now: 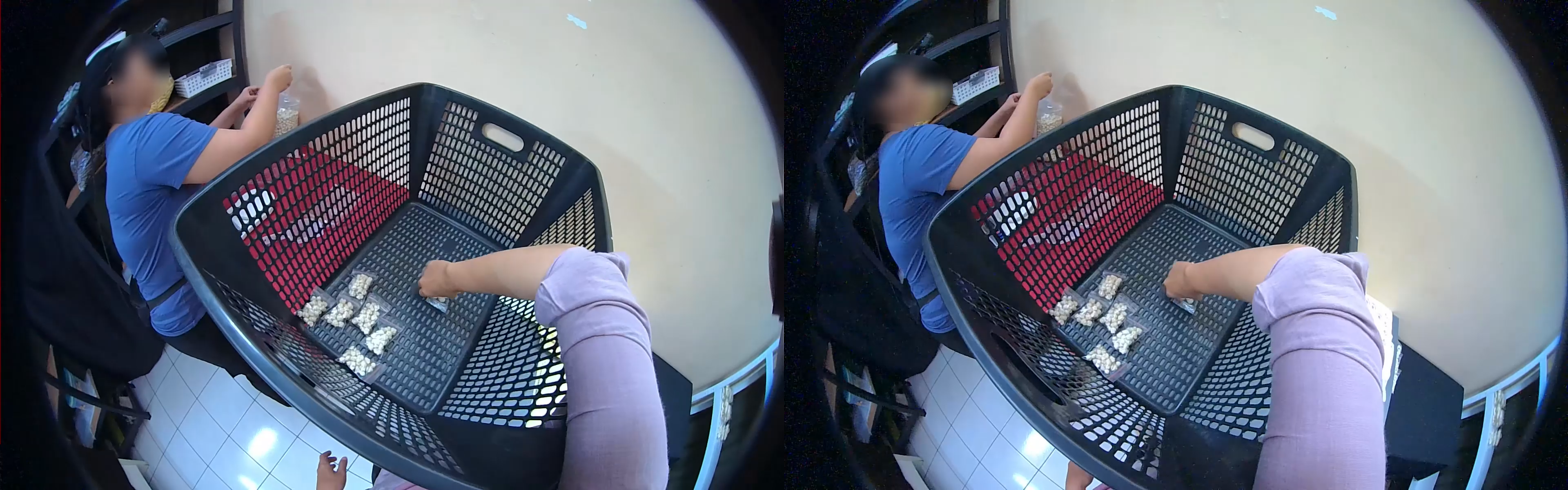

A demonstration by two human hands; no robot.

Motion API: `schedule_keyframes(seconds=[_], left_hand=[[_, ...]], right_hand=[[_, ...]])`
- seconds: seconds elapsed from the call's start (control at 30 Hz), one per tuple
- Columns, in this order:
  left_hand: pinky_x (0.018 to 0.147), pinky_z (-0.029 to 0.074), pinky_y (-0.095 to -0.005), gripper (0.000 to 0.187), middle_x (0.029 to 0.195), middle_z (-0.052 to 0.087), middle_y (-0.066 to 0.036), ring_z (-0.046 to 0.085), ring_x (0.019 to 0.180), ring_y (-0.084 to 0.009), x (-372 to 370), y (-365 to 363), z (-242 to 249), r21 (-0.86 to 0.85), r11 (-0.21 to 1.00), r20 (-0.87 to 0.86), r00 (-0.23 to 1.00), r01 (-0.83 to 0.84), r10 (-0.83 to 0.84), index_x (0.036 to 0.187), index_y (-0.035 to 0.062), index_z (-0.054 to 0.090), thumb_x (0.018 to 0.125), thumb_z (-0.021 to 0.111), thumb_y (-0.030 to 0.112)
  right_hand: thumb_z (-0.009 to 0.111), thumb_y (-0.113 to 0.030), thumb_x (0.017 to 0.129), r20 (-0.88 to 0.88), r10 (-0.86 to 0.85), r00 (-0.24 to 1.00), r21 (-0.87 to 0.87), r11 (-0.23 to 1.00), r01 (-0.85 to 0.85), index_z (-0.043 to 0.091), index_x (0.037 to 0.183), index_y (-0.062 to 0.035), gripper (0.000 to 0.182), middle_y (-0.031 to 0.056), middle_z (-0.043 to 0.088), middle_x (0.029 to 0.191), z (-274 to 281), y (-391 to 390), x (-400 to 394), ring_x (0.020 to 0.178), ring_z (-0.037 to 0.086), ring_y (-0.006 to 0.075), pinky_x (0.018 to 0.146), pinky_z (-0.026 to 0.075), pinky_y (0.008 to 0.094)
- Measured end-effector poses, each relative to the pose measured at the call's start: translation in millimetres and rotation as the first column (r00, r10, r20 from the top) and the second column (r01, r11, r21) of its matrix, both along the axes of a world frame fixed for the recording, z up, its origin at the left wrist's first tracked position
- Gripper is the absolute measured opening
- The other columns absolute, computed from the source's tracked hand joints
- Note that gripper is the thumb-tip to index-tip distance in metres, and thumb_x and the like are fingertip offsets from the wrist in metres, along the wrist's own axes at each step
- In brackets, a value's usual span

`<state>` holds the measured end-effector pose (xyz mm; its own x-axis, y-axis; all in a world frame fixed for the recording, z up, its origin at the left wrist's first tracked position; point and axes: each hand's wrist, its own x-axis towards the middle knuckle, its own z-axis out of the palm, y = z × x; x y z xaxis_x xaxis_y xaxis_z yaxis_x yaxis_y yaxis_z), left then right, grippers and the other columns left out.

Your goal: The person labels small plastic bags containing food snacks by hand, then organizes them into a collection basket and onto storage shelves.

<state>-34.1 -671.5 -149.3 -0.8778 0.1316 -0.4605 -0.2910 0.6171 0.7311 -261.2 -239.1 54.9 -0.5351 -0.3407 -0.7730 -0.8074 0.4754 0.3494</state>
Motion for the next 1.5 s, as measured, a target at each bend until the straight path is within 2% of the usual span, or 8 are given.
schedule_keyframes(seconds=[0.3,0.47,0.67,0.77,1.0,1.07,1.37,1.5], left_hand=[[0.073,0.044,-0.0322,0.048,0.104,0.053,-0.015,0.054,0.088,-0.0258,-8,10,4,0.389,0.896,0.103,0.957,0.213,-0.272,0.117,0.0016,0.038,0.081,0.057,0.028],[0.078,0.042,-0.0309,0.045,0.107,0.052,-0.014,0.052,0.093,-0.0229,-24,39,62,0.449,0.783,0.178,0.815,0.431,-0.551,0.117,0.0005,0.038,0.083,0.054,0.025],[0.084,0.039,-0.0293,0.042,0.111,0.051,-0.013,0.049,0.099,-0.0194,-8,101,99,0.437,0.654,0.189,0.647,0.618,-0.738,0.118,-0.0008,0.037,0.086,0.050,0.022],[0.087,0.038,-0.0285,0.040,0.112,0.051,-0.012,0.048,0.102,-0.0177,1,129,115,0.469,0.582,0.204,0.560,0.664,-0.803,0.119,-0.0015,0.037,0.087,0.049,0.020],[0.085,0.039,-0.0280,0.038,0.114,0.047,-0.012,0.046,0.100,-0.0136,24,213,156,0.647,0.434,0.267,0.346,0.627,-0.899,0.121,0.0002,0.034,0.088,0.046,0.014],[0.086,0.038,-0.0291,0.038,0.112,0.047,-0.011,0.046,0.101,-0.0149,29,247,166,0.753,0.257,0.030,0.358,0.606,-0.933,0.121,-0.0002,0.034,0.087,0.047,0.013],[0.077,0.043,-0.0284,0.038,0.109,0.048,-0.010,0.049,0.095,-0.0157,89,426,224,0.710,0.150,-0.434,0.596,0.688,-0.676,0.117,0.0003,0.036,0.083,0.050,0.012],[0.071,0.045,-0.0232,0.032,0.100,0.052,-0.009,0.052,0.089,-0.0113,109,453,235,0.796,0.192,-0.313,0.662,0.574,-0.680,0.110,-0.0010,0.038,0.083,0.053,0.005]], right_hand=[[0.066,-0.026,0.061,-0.121,-0.327,0.937,-0.286,0.916,0.283,0.058,0.089,-0.0074,0.034,0.0131,0.061,0.088,83,-9,-34,0.080,0.060,0.0297,0.069,0.049,0.0393],[0.056,-0.024,0.072,-0.487,-0.404,0.774,-0.766,0.624,-0.155,0.055,0.085,0.0000,0.027,0.0186,0.057,0.082,247,-29,-13,0.077,0.057,0.0331,0.067,0.047,0.0398],[0.065,-0.028,0.072,-0.735,-0.463,0.495,-0.634,0.213,-0.743,0.058,0.088,-0.0022,0.031,0.0110,0.059,0.068,310,36,118,0.062,0.058,0.0202,0.056,0.045,0.0293],[0.064,-0.024,0.074,-0.728,-0.583,0.360,-0.609,0.310,-0.730,0.057,0.092,-0.0013,0.029,0.0094,0.060,0.074,296,73,218,0.067,0.058,0.0169,0.061,0.045,0.0261],[0.059,-0.008,0.078,-0.008,-0.981,0.196,-0.818,-0.106,-0.565,0.048,0.106,0.0024,0.032,0.0092,0.058,0.087,149,144,389,0.084,0.055,0.0133,0.074,0.043,0.0254],[0.056,-0.003,0.078,0.120,-0.978,0.170,-0.815,-0.195,-0.546,0.045,0.108,0.0040,0.032,0.0101,0.056,0.089,109,143,417,0.081,0.055,0.0137,0.074,0.043,0.0256],[0.066,-0.009,0.072,0.467,-0.868,0.168,-0.671,-0.471,-0.573,0.053,0.096,0.0010,0.029,0.0092,0.061,0.084,41,100,440,0.079,0.058,0.0145,0.072,0.044,0.0259],[0.064,-0.015,0.074,0.475,-0.865,0.165,-0.647,-0.469,-0.601,0.056,0.092,-0.0006,0.025,0.0078,0.060,0.083,38,102,439,0.074,0.054,0.0132,0.067,0.041,0.0249]])
